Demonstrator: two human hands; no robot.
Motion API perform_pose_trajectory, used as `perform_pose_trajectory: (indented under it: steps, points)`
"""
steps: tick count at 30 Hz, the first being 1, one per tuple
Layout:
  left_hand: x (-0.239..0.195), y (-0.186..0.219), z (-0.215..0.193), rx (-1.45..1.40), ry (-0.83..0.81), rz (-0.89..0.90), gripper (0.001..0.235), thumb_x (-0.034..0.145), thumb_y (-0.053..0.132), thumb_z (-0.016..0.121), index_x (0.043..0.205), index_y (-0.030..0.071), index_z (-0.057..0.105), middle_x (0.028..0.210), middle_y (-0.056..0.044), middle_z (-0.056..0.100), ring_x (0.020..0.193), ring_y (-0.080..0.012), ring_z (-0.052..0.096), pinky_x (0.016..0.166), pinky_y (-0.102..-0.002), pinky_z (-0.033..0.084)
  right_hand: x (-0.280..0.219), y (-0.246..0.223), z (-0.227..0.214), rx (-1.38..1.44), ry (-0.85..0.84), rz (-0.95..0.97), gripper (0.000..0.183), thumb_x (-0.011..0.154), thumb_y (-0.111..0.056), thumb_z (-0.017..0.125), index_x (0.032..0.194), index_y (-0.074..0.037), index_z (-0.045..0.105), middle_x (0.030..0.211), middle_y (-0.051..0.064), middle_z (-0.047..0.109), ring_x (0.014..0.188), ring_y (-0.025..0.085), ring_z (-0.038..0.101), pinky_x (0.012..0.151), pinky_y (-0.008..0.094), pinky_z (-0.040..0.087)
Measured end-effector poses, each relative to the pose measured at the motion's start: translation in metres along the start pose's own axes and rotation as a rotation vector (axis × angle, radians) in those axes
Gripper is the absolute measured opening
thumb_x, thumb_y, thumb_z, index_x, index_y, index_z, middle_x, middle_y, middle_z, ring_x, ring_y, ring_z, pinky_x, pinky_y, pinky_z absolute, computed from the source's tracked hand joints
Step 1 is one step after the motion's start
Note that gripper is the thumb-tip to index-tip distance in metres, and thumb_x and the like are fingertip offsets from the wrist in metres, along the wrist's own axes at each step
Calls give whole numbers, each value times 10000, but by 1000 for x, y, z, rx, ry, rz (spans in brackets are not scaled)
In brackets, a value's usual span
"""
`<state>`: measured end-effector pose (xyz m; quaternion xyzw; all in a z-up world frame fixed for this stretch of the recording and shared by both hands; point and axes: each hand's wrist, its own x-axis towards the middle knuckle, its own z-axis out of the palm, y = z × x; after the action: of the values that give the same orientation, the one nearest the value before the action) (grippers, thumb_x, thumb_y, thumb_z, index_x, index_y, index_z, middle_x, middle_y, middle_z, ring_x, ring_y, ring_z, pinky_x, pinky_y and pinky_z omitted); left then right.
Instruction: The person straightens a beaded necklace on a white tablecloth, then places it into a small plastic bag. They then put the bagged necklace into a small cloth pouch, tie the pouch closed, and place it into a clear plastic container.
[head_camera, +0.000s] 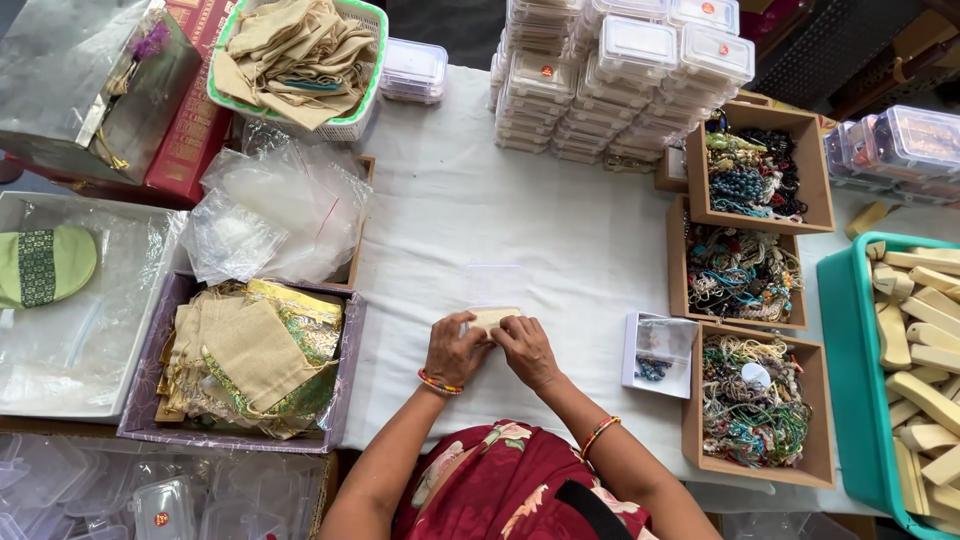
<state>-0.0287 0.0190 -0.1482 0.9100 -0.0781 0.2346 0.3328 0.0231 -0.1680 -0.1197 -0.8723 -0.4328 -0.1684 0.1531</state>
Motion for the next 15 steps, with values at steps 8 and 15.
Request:
perform_pose_trajectory:
  steps: [8,15]
  points:
    - [2,17,-18,223,-8,115,258,873,407,780,892,154,733,1148,-32,611,1103,-223,571,1003,-447,381,-11,-10,-31,69,-98,75,329,794,-179,751,1106,-82,710,1078,80,671,1012,239,653,1033,458,460]
    - [2,0,-11,255,-227,155,352,947,468,699,1045,133,747,1190,-20,625,1146,-203,564,1079,-475,367,-23,5,-13,64,-193,160,398,900,-346,768,1196,-90,696,1104,90,691,1091,240,650,1126,541,350]
